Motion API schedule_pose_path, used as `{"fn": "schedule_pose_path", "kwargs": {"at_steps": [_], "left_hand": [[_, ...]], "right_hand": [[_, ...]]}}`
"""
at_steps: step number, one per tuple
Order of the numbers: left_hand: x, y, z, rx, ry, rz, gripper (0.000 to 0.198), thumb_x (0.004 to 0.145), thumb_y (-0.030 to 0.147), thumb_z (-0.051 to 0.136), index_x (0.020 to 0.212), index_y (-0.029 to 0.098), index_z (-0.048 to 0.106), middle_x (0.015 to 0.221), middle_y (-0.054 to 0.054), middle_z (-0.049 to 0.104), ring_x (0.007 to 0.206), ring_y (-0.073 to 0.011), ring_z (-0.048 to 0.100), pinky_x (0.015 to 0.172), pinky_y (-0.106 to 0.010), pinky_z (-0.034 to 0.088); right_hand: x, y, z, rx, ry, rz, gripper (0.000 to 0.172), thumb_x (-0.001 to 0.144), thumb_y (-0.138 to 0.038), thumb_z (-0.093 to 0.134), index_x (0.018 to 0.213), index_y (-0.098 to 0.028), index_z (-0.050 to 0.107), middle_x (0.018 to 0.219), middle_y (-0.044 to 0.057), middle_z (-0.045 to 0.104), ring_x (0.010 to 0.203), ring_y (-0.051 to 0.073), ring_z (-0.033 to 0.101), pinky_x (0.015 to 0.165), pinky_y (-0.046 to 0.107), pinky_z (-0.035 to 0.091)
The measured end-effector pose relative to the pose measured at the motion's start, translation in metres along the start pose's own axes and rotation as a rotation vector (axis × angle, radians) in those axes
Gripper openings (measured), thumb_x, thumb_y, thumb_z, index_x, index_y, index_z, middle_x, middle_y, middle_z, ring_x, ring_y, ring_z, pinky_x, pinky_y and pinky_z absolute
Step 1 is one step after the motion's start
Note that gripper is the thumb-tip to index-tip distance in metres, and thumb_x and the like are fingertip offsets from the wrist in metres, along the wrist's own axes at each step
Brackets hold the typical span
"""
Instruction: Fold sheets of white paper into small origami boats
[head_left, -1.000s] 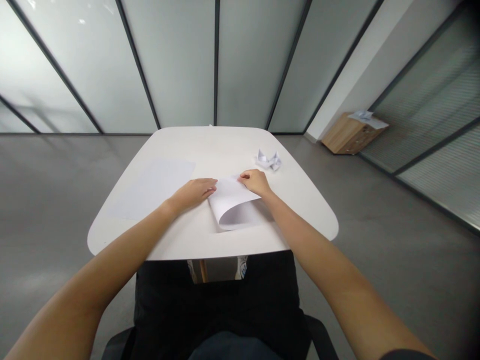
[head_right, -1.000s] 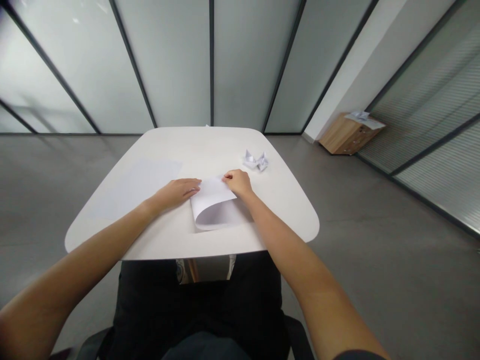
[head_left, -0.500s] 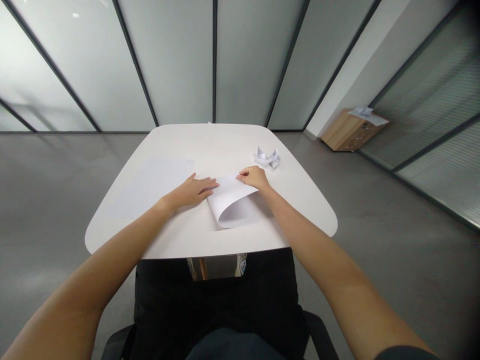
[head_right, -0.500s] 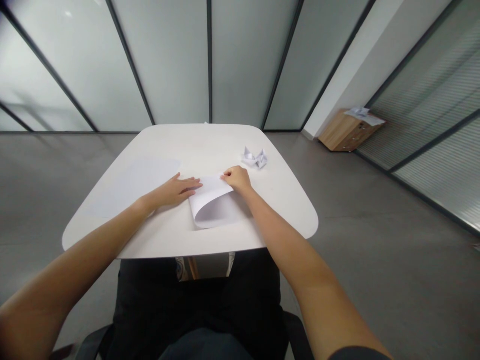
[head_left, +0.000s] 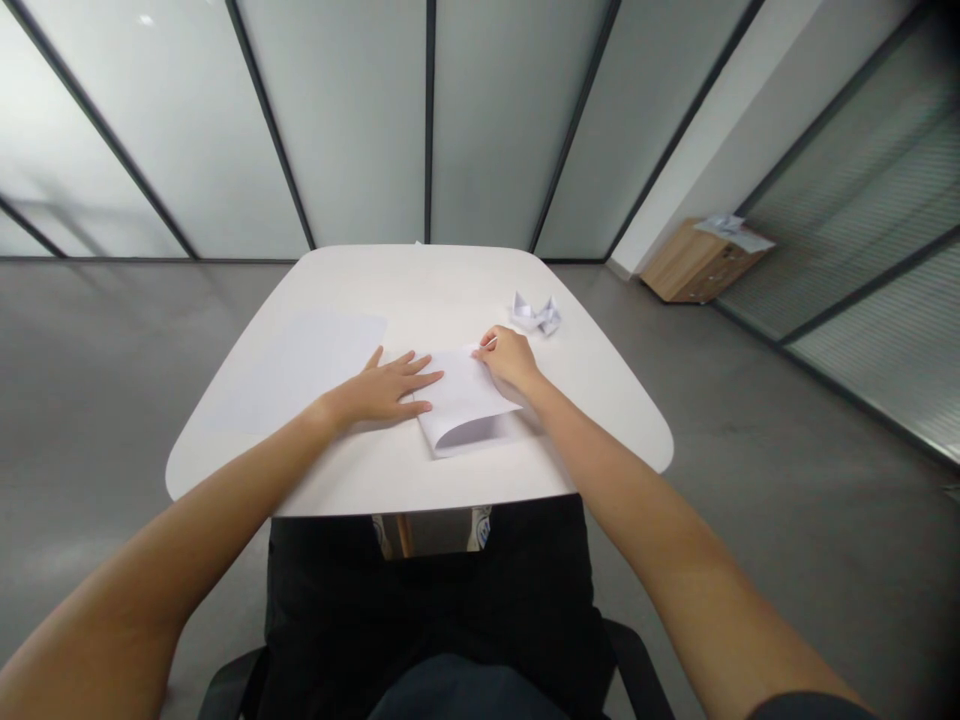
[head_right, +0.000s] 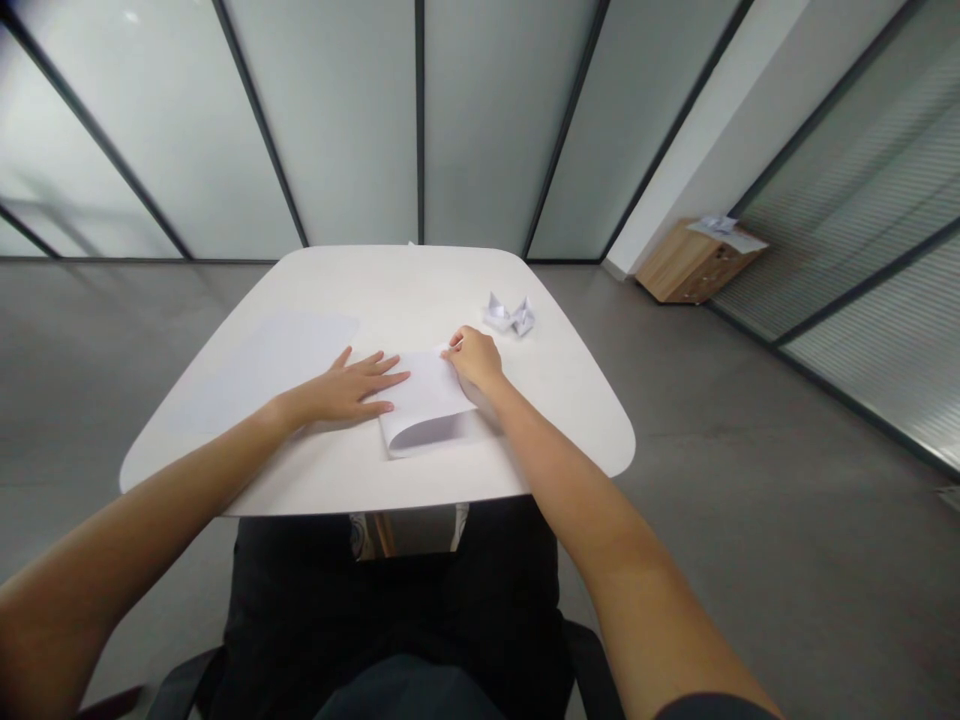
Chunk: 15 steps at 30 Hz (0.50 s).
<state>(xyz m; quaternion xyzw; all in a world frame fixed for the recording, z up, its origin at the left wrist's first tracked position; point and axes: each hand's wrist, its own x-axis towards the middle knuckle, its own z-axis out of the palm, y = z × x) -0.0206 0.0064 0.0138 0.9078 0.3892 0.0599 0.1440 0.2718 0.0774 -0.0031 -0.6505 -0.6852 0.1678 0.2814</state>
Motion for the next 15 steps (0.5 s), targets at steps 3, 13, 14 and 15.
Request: {"fn": "schedule_pose_path", "kwargs": {"at_steps": [3,13,14,15], "left_hand": [[-0.002,0.0052,0.0019,0.014,0.012,-0.02,0.07,0.1,0.071,0.048,0.163,0.041,0.041,0.175,-0.004,0.027,0.163,-0.0388,0.019,0.127,-0.067,-0.004],[-0.0089,0.0046,0.0083,-0.003,0.113,0.008,0.07,0.101,0.069,0.048,0.164,0.038,0.04,0.176,-0.005,0.025,0.164,-0.0369,0.016,0.13,-0.062,0.005],[-0.0078,0.0031,0.0081,-0.024,0.145,0.008,0.072,0.101,0.068,0.049,0.164,0.035,0.04,0.177,-0.006,0.022,0.164,-0.0365,0.014,0.131,-0.06,0.007],[-0.0059,0.0013,0.0077,-0.055,0.194,-0.002,0.073,0.102,0.066,0.05,0.165,0.031,0.039,0.177,-0.008,0.019,0.164,-0.0357,0.013,0.131,-0.058,0.011]], "right_hand": [[-0.0004,-0.0007,0.0001,-0.008,0.003,0.014,0.021,0.079,-0.029,0.085,0.095,-0.023,0.073,0.096,0.002,0.08,0.089,0.018,0.071,0.082,0.028,0.05],[-0.0013,0.0021,-0.0052,0.122,-0.042,-0.069,0.014,0.082,-0.027,0.079,0.095,-0.02,0.078,0.097,0.005,0.081,0.091,0.019,0.073,0.089,0.03,0.053],[-0.0016,0.0018,-0.0065,0.175,-0.057,-0.058,0.011,0.082,-0.026,0.079,0.09,-0.02,0.078,0.094,0.005,0.08,0.088,0.019,0.073,0.088,0.03,0.054],[-0.0021,0.0012,-0.0078,0.256,-0.078,-0.031,0.008,0.081,-0.026,0.078,0.086,-0.019,0.077,0.09,0.004,0.08,0.085,0.019,0.073,0.086,0.031,0.055]]}}
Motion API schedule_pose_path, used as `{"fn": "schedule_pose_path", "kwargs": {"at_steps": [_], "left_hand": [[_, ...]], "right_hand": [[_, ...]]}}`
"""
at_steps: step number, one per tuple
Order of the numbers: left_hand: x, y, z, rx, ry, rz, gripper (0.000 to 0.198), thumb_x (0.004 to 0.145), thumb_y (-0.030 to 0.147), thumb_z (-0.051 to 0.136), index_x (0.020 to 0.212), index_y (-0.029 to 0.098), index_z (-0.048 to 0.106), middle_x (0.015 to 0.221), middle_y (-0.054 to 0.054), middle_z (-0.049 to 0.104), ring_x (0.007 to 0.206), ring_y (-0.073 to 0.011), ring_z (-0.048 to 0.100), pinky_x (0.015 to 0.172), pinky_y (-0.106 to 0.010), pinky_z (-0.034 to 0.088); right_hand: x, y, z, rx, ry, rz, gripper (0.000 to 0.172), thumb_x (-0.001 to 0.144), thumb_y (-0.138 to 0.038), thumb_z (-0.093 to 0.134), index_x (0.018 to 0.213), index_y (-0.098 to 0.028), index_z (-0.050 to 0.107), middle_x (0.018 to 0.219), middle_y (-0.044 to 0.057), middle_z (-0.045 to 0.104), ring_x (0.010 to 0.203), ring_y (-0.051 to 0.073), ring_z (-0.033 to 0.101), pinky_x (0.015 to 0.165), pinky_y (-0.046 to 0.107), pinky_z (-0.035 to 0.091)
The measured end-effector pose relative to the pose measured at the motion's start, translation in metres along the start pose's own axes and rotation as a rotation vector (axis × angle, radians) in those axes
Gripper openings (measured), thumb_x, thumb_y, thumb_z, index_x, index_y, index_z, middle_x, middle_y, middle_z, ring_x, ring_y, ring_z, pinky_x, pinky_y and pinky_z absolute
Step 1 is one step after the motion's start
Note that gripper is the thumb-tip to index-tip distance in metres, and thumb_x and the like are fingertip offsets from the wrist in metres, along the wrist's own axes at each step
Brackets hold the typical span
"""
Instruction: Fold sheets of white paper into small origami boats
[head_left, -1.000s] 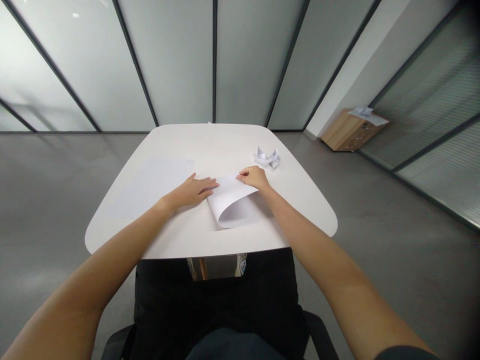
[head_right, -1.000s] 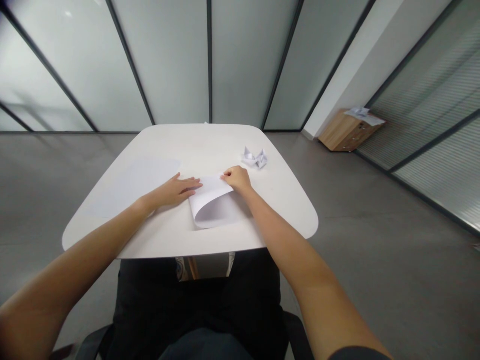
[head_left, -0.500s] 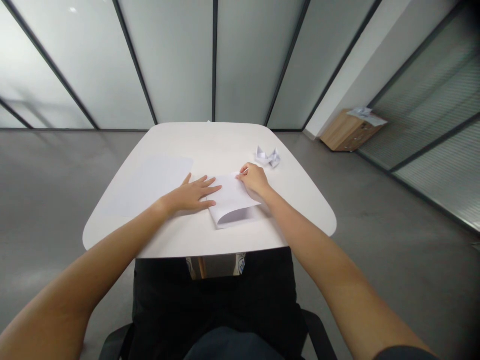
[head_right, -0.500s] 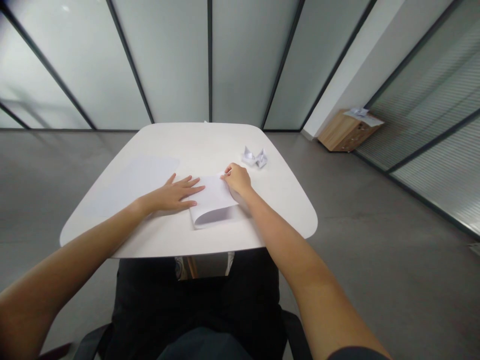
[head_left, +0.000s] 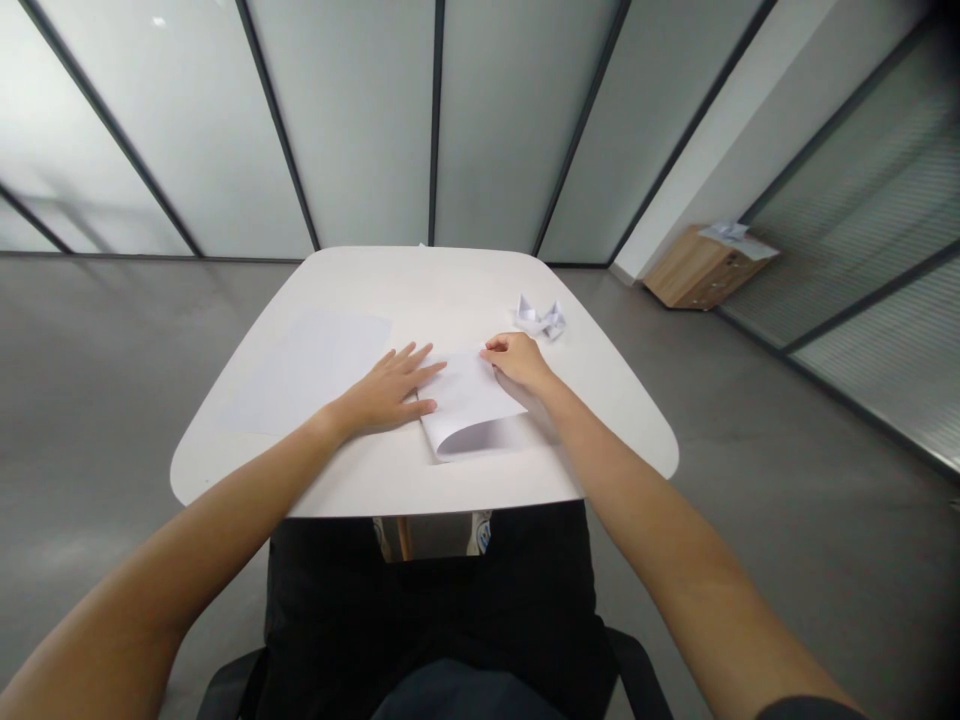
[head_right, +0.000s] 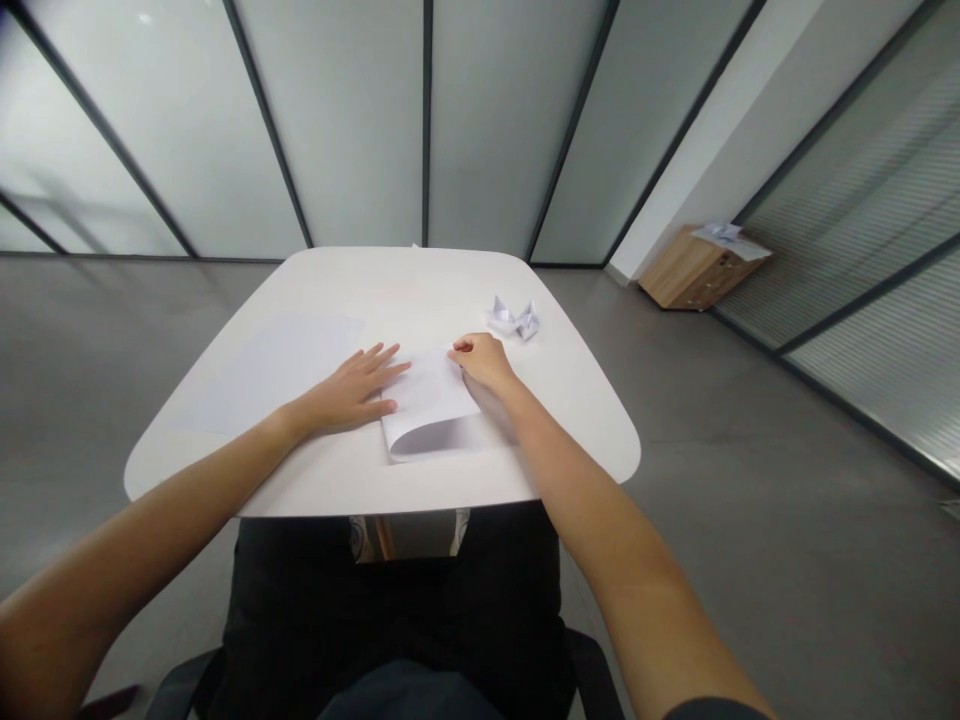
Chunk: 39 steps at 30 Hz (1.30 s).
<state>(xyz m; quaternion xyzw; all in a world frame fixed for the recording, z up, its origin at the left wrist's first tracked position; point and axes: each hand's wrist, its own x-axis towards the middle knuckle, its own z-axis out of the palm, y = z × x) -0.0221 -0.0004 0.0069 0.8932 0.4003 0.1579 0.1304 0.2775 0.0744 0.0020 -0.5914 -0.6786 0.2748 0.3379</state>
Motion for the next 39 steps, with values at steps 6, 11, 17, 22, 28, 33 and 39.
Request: {"fn": "schedule_pose_path", "kwargs": {"at_steps": [6,11,17,22,28,33,39], "left_hand": [[0.016,-0.01,-0.007,-0.379,0.406,-0.293,0.086,0.094,0.053,0.067,0.166,0.022,0.03,0.168,-0.022,0.038,0.144,-0.0343,0.053,0.118,-0.052,0.044],[0.014,0.004,-0.02,-1.057,0.194,-0.456,0.086,0.089,0.045,0.077,0.161,0.018,0.038,0.137,-0.022,0.069,0.121,-0.0292,0.071,0.107,-0.049,0.055],[0.009,0.011,-0.018,-1.217,0.158,-0.502,0.043,0.08,0.03,0.086,0.117,0.014,0.073,0.12,-0.016,0.078,0.112,-0.0286,0.075,0.108,-0.049,0.056],[0.01,0.005,-0.015,-1.228,0.179,-0.556,0.042,0.077,0.026,0.087,0.115,0.015,0.073,0.115,-0.014,0.08,0.114,-0.03,0.074,0.107,-0.051,0.057],[0.01,0.002,-0.013,-1.203,0.164,-0.548,0.037,0.08,0.025,0.085,0.114,0.017,0.073,0.118,-0.014,0.079,0.116,-0.0303,0.073,0.107,-0.052,0.058],[0.01,0.0,-0.012,-1.237,0.151,-0.542,0.04,0.079,0.025,0.087,0.116,0.017,0.073,0.119,-0.014,0.079,0.115,-0.0299,0.074,0.109,-0.052,0.056],[0.01,0.0,-0.012,-1.249,0.138,-0.557,0.047,0.078,0.024,0.089,0.12,0.013,0.071,0.121,-0.015,0.078,0.116,-0.029,0.073,0.111,-0.049,0.054]], "right_hand": [[-0.006,-0.012,-0.003,0.587,-0.086,0.153,0.021,0.069,-0.026,0.087,0.083,-0.017,0.074,0.084,0.002,0.076,0.073,0.014,0.068,0.074,0.028,0.058],[-0.011,-0.022,0.0,0.718,-0.079,0.127,0.033,0.064,-0.036,0.092,0.084,-0.017,0.075,0.082,0.002,0.076,0.072,0.014,0.069,0.074,0.027,0.058],[-0.019,-0.032,0.001,0.761,-0.061,0.136,0.028,0.067,-0.034,0.092,0.084,-0.017,0.078,0.086,0.006,0.08,0.076,0.017,0.073,0.076,0.029,0.06],[-0.023,-0.037,0.0,0.763,-0.052,0.146,0.024,0.068,-0.03,0.092,0.082,-0.016,0.079,0.084,0.007,0.08,0.072,0.017,0.073,0.073,0.03,0.062],[-0.023,-0.037,0.0,0.755,-0.044,0.121,0.022,0.068,-0.029,0.092,0.081,-0.015,0.08,0.083,0.007,0.08,0.073,0.018,0.073,0.074,0.031,0.062],[-0.023,-0.036,0.0,0.739,-0.032,0.088,0.025,0.066,-0.031,0.093,0.08,-0.016,0.08,0.082,0.006,0.079,0.072,0.017,0.072,0.073,0.031,0.062],[-0.023,-0.037,0.001,0.72,-0.013,0.086,0.035,0.059,-0.037,0.097,0.079,-0.015,0.078,0.08,0.005,0.078,0.071,0.016,0.071,0.073,0.031,0.062]]}}
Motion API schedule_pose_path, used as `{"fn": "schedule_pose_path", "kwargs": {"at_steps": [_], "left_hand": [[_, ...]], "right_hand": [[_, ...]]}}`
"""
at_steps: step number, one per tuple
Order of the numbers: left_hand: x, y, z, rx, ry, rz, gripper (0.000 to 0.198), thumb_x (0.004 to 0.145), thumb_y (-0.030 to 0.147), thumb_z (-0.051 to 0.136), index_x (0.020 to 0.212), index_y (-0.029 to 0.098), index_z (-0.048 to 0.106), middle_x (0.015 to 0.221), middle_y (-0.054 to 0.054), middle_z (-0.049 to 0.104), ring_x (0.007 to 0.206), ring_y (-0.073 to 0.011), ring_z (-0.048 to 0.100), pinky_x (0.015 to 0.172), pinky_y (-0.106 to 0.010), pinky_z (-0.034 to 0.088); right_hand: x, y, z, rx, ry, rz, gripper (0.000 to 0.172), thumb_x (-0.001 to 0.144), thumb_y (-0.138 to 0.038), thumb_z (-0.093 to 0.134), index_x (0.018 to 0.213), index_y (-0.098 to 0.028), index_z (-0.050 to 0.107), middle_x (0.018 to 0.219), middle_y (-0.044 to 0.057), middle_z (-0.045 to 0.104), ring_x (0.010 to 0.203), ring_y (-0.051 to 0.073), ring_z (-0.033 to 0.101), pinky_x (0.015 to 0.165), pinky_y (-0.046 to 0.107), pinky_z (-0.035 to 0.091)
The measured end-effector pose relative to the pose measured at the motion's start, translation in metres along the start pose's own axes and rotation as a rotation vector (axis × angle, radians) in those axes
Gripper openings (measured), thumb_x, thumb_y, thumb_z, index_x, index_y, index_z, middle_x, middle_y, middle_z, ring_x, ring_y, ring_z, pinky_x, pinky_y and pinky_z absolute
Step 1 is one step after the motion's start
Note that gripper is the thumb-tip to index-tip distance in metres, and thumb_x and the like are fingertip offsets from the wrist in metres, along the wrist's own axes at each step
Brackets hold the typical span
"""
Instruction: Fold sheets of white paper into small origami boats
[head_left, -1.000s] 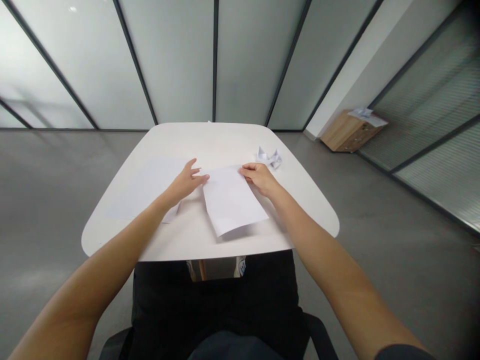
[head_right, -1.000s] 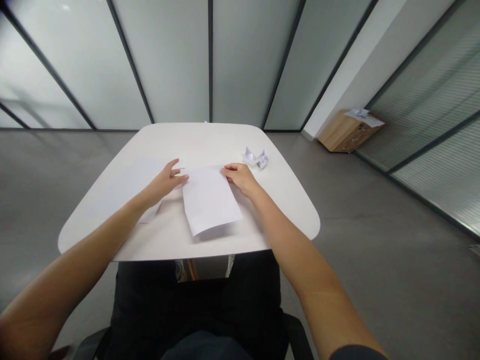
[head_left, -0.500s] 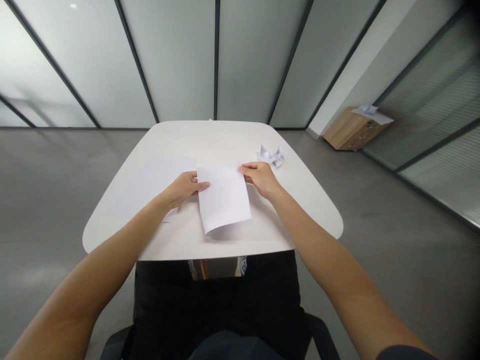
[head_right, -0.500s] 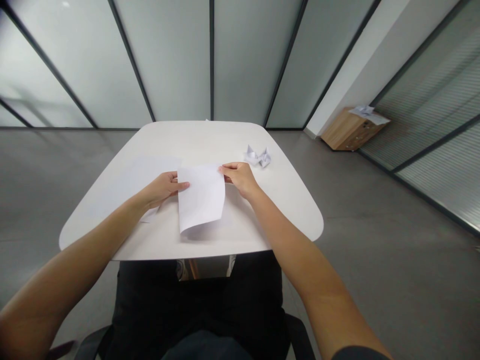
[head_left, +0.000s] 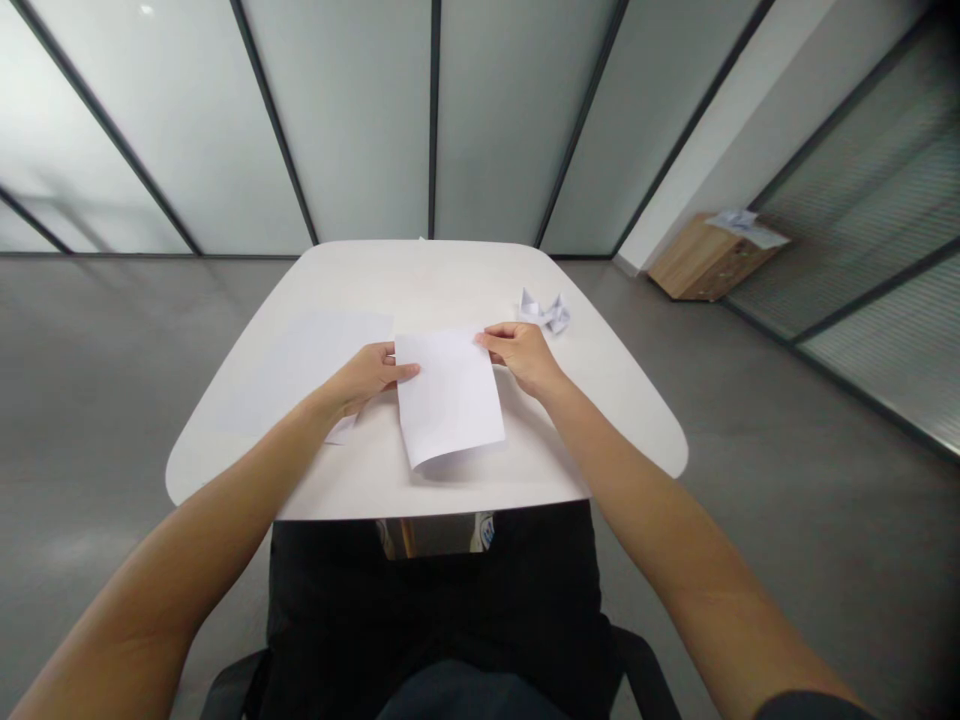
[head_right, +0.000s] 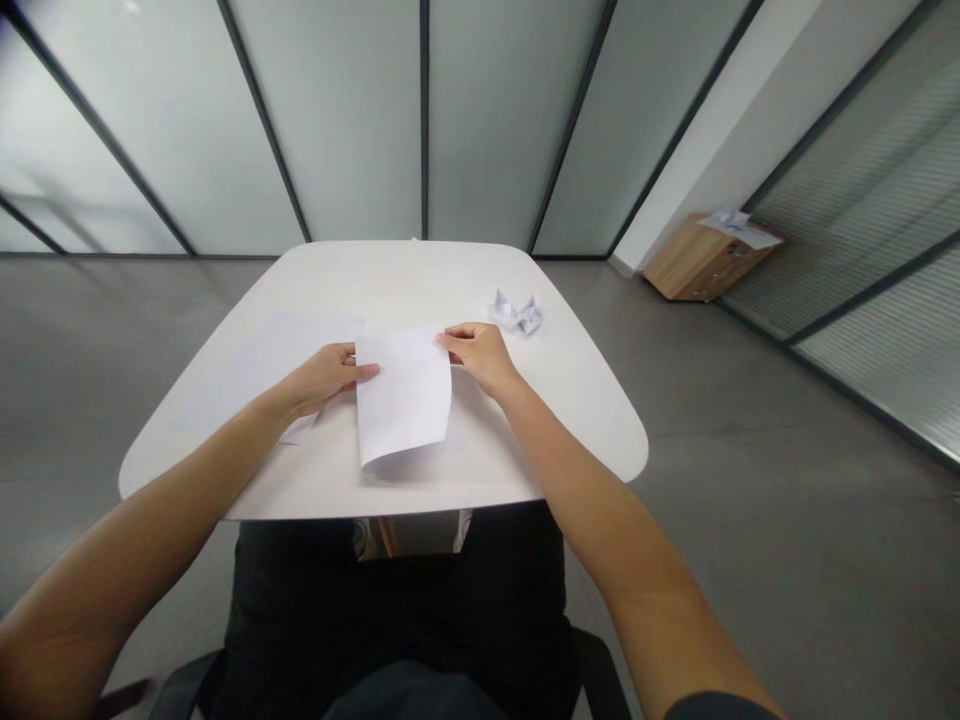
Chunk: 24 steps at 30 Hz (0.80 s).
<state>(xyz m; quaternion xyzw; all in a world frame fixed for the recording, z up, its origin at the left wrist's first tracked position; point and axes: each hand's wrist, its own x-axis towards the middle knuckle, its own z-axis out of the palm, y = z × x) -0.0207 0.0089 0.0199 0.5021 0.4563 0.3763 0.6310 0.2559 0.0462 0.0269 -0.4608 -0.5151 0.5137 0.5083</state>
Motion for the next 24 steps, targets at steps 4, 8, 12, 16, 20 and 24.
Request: {"fn": "schedule_pose_path", "kwargs": {"at_steps": [4,8,12,16,20,24], "left_hand": [[0.0003,0.0002,-0.0005,-0.026,-0.015,-0.003,0.044,0.08,0.023,0.088,0.119,0.014,0.072,0.121,-0.014,0.078,0.113,-0.0277,0.074,0.112,-0.048,0.054],[-0.0007,0.0008,-0.0002,-0.029,-0.02,0.0,0.043,0.08,0.022,0.087,0.12,0.014,0.072,0.121,-0.013,0.078,0.113,-0.0271,0.074,0.112,-0.047,0.053],[-0.003,0.003,0.0021,-0.038,-0.014,-0.004,0.046,0.079,0.021,0.087,0.121,0.013,0.071,0.12,-0.014,0.079,0.113,-0.0273,0.074,0.112,-0.048,0.053],[-0.0032,0.0034,0.0029,-0.048,-0.003,-0.006,0.046,0.079,0.02,0.087,0.121,0.012,0.071,0.118,-0.014,0.079,0.111,-0.0272,0.075,0.111,-0.048,0.054],[-0.0025,0.0034,0.0029,-0.043,-0.001,-0.009,0.045,0.078,0.019,0.087,0.12,0.012,0.071,0.117,-0.014,0.079,0.112,-0.0276,0.074,0.111,-0.049,0.053],[-0.0026,0.0042,0.0031,-0.05,0.002,-0.007,0.044,0.078,0.018,0.086,0.119,0.012,0.071,0.117,-0.014,0.079,0.112,-0.0268,0.074,0.112,-0.048,0.053]], "right_hand": [[-0.0004,0.0002,-0.0002,-0.001,0.006,-0.007,0.036,0.058,-0.038,0.098,0.078,-0.015,0.078,0.078,0.004,0.077,0.069,0.015,0.07,0.074,0.031,0.061],[-0.0003,0.001,-0.0005,0.002,0.001,-0.007,0.033,0.059,-0.035,0.096,0.079,-0.015,0.078,0.08,0.004,0.078,0.071,0.016,0.071,0.075,0.03,0.061],[0.0001,0.0017,-0.0007,-0.011,0.009,0.001,0.031,0.061,-0.033,0.094,0.081,-0.015,0.078,0.081,0.005,0.078,0.074,0.016,0.071,0.076,0.031,0.061],[0.0007,0.0024,-0.0013,-0.011,0.007,0.002,0.03,0.062,-0.032,0.094,0.081,-0.015,0.079,0.082,0.005,0.078,0.073,0.016,0.071,0.076,0.031,0.061],[0.0019,0.0033,-0.002,-0.011,0.009,0.005,0.029,0.061,-0.031,0.094,0.081,-0.016,0.079,0.081,0.004,0.078,0.074,0.017,0.071,0.076,0.03,0.061],[0.002,0.0029,-0.0016,0.002,0.013,0.002,0.029,0.06,-0.03,0.094,0.081,-0.016,0.079,0.082,0.005,0.079,0.073,0.017,0.071,0.075,0.03,0.061]]}}
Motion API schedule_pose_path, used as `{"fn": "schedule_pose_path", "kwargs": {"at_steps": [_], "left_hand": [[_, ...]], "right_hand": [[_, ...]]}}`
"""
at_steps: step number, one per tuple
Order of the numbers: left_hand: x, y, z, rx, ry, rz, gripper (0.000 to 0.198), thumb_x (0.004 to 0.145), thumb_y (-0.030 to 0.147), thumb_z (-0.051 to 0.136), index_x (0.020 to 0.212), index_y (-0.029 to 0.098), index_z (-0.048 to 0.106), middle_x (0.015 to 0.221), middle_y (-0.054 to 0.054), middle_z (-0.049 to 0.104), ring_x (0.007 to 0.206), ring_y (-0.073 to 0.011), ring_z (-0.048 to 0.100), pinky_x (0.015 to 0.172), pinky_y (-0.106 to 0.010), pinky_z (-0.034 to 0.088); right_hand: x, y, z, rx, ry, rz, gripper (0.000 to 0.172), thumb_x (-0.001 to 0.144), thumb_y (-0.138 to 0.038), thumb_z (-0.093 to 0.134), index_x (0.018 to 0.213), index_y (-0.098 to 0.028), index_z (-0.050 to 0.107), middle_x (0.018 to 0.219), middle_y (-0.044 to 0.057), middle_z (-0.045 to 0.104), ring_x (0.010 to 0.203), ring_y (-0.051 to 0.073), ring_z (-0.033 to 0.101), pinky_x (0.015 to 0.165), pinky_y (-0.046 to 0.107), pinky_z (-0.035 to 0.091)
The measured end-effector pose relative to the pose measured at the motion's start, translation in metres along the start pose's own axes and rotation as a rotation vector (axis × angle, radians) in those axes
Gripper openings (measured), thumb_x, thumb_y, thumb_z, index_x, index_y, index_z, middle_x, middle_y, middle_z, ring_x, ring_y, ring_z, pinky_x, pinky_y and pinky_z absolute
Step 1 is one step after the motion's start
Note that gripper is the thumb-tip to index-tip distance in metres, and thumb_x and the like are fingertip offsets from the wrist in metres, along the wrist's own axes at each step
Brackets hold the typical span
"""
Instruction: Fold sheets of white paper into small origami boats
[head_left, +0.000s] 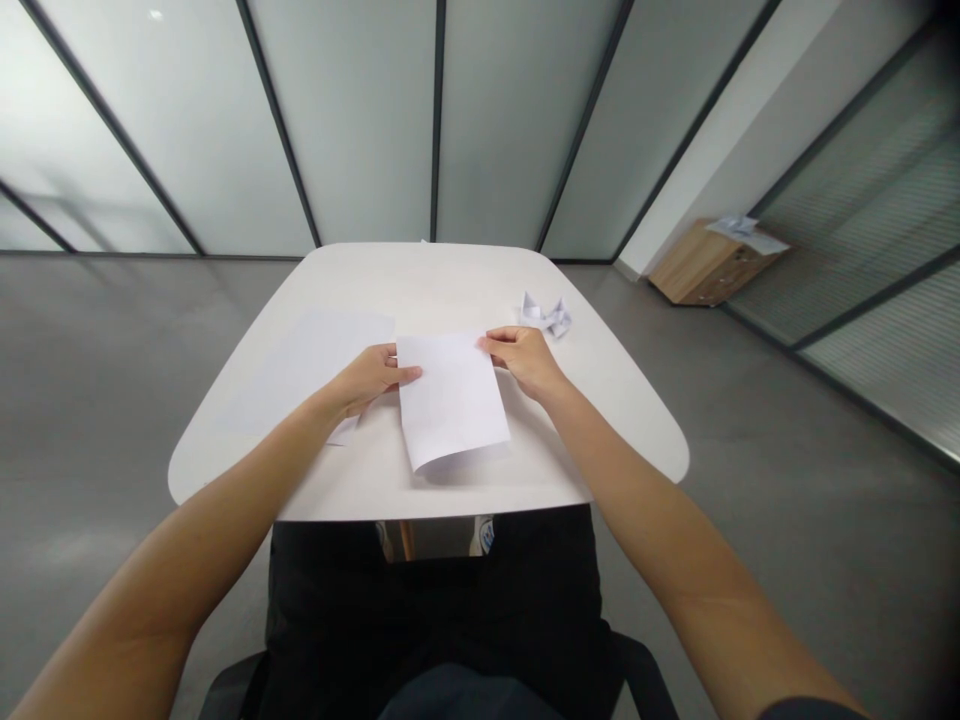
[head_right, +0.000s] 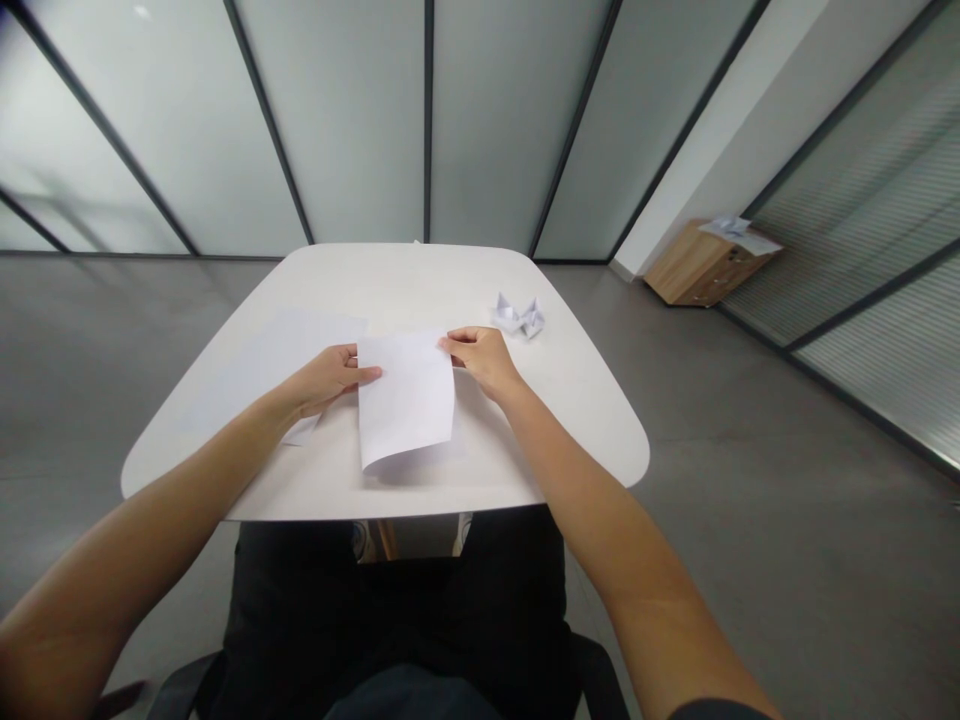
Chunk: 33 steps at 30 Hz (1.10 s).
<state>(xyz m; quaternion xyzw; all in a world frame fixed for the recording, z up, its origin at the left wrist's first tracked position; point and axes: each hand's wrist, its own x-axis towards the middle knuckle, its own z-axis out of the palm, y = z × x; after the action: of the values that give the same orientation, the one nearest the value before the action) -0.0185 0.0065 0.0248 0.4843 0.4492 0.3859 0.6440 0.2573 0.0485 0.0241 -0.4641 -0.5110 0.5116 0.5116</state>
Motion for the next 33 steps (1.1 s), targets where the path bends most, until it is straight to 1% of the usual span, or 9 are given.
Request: {"fn": "schedule_pose_path", "kwargs": {"at_steps": [11,15,18,20,22,25,28,30,33], "left_hand": [[-0.002,0.0,0.002,0.023,0.009,0.015,0.046,0.077,0.022,0.088,0.119,0.013,0.07,0.115,-0.014,0.08,0.106,-0.0259,0.076,0.106,-0.046,0.056],[0.001,-0.006,0.001,0.179,0.023,0.05,0.053,0.08,0.03,0.085,0.127,0.014,0.067,0.115,-0.015,0.079,0.106,-0.0287,0.075,0.099,-0.046,0.059],[0.003,-0.009,-0.001,0.564,0.153,0.192,0.067,0.081,0.037,0.084,0.142,0.021,0.06,0.126,-0.013,0.075,0.106,-0.0288,0.075,0.097,-0.045,0.058],[0.002,-0.009,-0.001,0.838,0.276,0.386,0.073,0.083,0.038,0.082,0.149,0.025,0.054,0.142,-0.014,0.066,0.118,-0.0304,0.069,0.106,-0.048,0.053],[0.0,-0.007,0.001,1.018,0.301,0.594,0.062,0.091,0.038,0.074,0.149,0.025,0.055,0.153,-0.014,0.057,0.135,-0.0321,0.059,0.119,-0.051,0.043],[-0.001,-0.006,0.006,1.132,0.044,0.749,0.035,0.104,0.037,0.057,0.135,0.026,0.068,0.15,-0.009,0.061,0.142,-0.028,0.053,0.125,-0.051,0.035],[0.004,-0.013,0.01,1.149,-0.262,0.731,0.032,0.104,0.041,0.057,0.131,0.03,0.072,0.148,-0.005,0.065,0.141,-0.0245,0.056,0.125,-0.048,0.035],[0.007,-0.018,0.012,1.158,-0.344,0.696,0.035,0.106,0.042,0.055,0.135,0.032,0.07,0.153,-0.003,0.062,0.144,-0.0228,0.053,0.127,-0.045,0.033],[0.007,-0.02,0.013,1.207,-0.366,0.658,0.039,0.108,0.043,0.05,0.14,0.032,0.068,0.157,-0.002,0.058,0.147,-0.0219,0.051,0.128,-0.042,0.031]], "right_hand": [[0.001,0.0,0.0,-0.026,0.004,0.015,0.03,0.06,-0.034,0.095,0.078,-0.016,0.078,0.079,0.005,0.077,0.071,0.017,0.069,0.075,0.032,0.061],[0.005,0.005,-0.003,-0.074,0.009,0.012,0.028,0.062,-0.033,0.094,0.077,-0.016,0.077,0.078,0.004,0.076,0.07,0.016,0.068,0.07,0.031,0.06],[0.008,0.011,-0.005,-0.181,0.018,-0.001,0.023,0.066,-0.032,0.09,0.075,-0.017,0.076,0.076,0.003,0.075,0.068,0.014,0.065,0.064,0.027,0.056],[0.01,0.015,-0.007,-0.263,0.031,-0.01,0.02,0.068,-0.032,0.088,0.076,-0.017,0.076,0.075,0.002,0.075,0.065,0.013,0.063,0.063,0.026,0.054],[0.011,0.017,-0.008,-0.363,0.033,-0.02,0.016,0.071,-0.03,0.086,0.078,-0.018,0.078,0.075,0.002,0.076,0.063,0.013,0.063,0.065,0.027,0.054],[0.01,0.02,-0.008,-0.558,0.004,-0.082,0.009,0.075,-0.025,0.083,0.081,-0.019,0.081,0.077,0.003,0.079,0.067,0.015,0.067,0.075,0.029,0.054],[0.008,0.02,-0.005,-0.733,-0.03,-0.152,0.006,0.076,-0.023,0.083,0.082,-0.021,0.083,0.081,0.004,0.081,0.074,0.019,0.071,0.082,0.031,0.054],[0.008,0.02,-0.003,-0.79,-0.035,-0.169,0.007,0.077,-0.023,0.083,0.084,-0.021,0.084,0.084,0.005,0.082,0.078,0.02,0.074,0.083,0.031,0.054],[0.008,0.02,-0.002,-0.825,-0.039,-0.18,0.007,0.079,-0.023,0.083,0.086,-0.022,0.084,0.088,0.005,0.083,0.082,0.02,0.076,0.084,0.03,0.055]]}}
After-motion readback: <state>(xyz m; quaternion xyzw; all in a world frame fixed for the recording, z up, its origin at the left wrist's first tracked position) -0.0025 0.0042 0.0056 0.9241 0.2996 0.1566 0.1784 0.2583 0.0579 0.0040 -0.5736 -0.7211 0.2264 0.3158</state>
